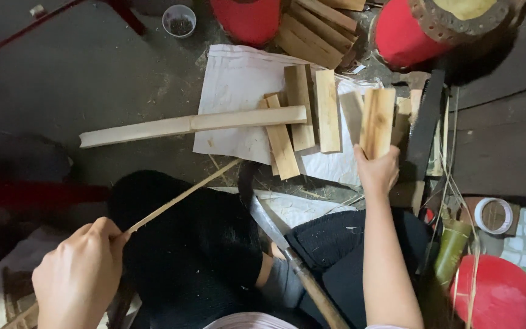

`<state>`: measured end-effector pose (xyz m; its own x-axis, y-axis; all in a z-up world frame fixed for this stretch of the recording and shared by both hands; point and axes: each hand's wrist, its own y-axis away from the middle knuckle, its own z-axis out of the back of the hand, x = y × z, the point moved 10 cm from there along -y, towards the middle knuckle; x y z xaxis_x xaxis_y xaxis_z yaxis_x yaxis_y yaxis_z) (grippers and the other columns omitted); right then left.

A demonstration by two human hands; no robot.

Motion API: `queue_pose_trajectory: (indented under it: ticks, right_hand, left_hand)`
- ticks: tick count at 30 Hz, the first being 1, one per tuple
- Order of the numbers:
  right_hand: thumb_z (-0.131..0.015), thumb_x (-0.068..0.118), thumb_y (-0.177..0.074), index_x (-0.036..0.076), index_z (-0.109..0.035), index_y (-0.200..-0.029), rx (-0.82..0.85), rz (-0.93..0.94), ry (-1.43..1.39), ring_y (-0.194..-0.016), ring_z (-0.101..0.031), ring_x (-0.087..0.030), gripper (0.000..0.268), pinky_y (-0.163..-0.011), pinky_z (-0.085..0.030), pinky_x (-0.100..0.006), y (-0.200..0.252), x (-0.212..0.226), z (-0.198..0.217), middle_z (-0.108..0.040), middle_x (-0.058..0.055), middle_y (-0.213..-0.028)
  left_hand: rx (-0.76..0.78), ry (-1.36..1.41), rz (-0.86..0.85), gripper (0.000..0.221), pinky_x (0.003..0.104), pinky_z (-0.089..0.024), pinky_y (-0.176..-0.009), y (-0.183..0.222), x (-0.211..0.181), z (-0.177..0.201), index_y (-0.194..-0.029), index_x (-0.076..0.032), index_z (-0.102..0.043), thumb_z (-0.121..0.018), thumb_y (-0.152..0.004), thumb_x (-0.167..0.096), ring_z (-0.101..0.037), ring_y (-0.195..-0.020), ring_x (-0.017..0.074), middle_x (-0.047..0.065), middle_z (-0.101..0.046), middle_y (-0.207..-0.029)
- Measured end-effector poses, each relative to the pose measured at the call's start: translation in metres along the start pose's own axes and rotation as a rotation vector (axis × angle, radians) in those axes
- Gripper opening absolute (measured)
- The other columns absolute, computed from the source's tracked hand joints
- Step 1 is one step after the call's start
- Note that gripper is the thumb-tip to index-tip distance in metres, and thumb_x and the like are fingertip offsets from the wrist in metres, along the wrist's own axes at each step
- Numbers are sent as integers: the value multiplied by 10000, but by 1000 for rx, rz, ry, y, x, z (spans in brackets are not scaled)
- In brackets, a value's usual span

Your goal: Shaving a thin strip of wood with a curved blade to refine its shape and flexibility, followed by bending it.

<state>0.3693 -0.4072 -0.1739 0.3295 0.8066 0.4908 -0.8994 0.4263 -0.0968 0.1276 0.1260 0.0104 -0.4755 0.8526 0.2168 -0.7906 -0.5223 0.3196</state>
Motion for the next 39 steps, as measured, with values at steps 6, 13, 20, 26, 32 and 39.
queue_pose_trajectory:
  ticks: [6,13,20,26,32,39]
  right_hand:
    - [-721,544,-901,-50,-376,-1499,-15,67,257,-1132,-455,-506,911,-1000,-340,-596,4,-4,-15,-499,-358,-1264]
    - [-753,157,-868,197,-609,-1398,235,570,24,-1170,-523,-320,551,-984,-460,-468,36,191,-42,-467,-191,-1437]
    - [-600,107,-924,33,-584,-1225,358,766,168,-1062,-565,-399,311,-909,-480,-509,9,234,-99,-530,-181,-1200]
    - [-528,144,-851,91,-520,-1278,233,515,-339,-1098,-584,-365,430,-941,-476,-456,-5,238,-81,-558,-160,-1271]
    - [-812,201,-828,77,-506,-1333,27,571,-1,-1086,-509,-376,603,-932,-461,-503,52,200,-72,-471,-191,-1219]
    - [-729,151,-913,84,-477,-1317,27,468,1,-1084,-491,-384,481,-932,-459,-543,55,153,-63,-501,-189,-1196]
  left_hand:
    - [-7,38,5,216,314,-581,-584,7,-6,7,-849,-193,-704,-637,-973,-357,-742,-600,186,-68,-758,-784]
    - [2,89,1,183,339,-596,-614,12,-3,6,-877,-185,-711,-650,-946,-343,-754,-633,216,-44,-765,-809]
    - [143,64,76,213,235,-602,-616,22,36,-18,-879,-245,-737,-656,-939,-433,-764,-622,101,-94,-788,-846]
    - [43,28,44,90,180,-562,-571,30,48,-8,-858,-260,-727,-729,-896,-341,-754,-600,28,-111,-793,-823]
    - [-114,142,27,71,193,-531,-555,30,43,6,-864,-220,-740,-781,-873,-277,-746,-605,50,-83,-793,-824]
    - [-176,277,-45,95,259,-530,-541,35,6,37,-916,-175,-740,-744,-926,-270,-721,-560,124,-65,-789,-842]
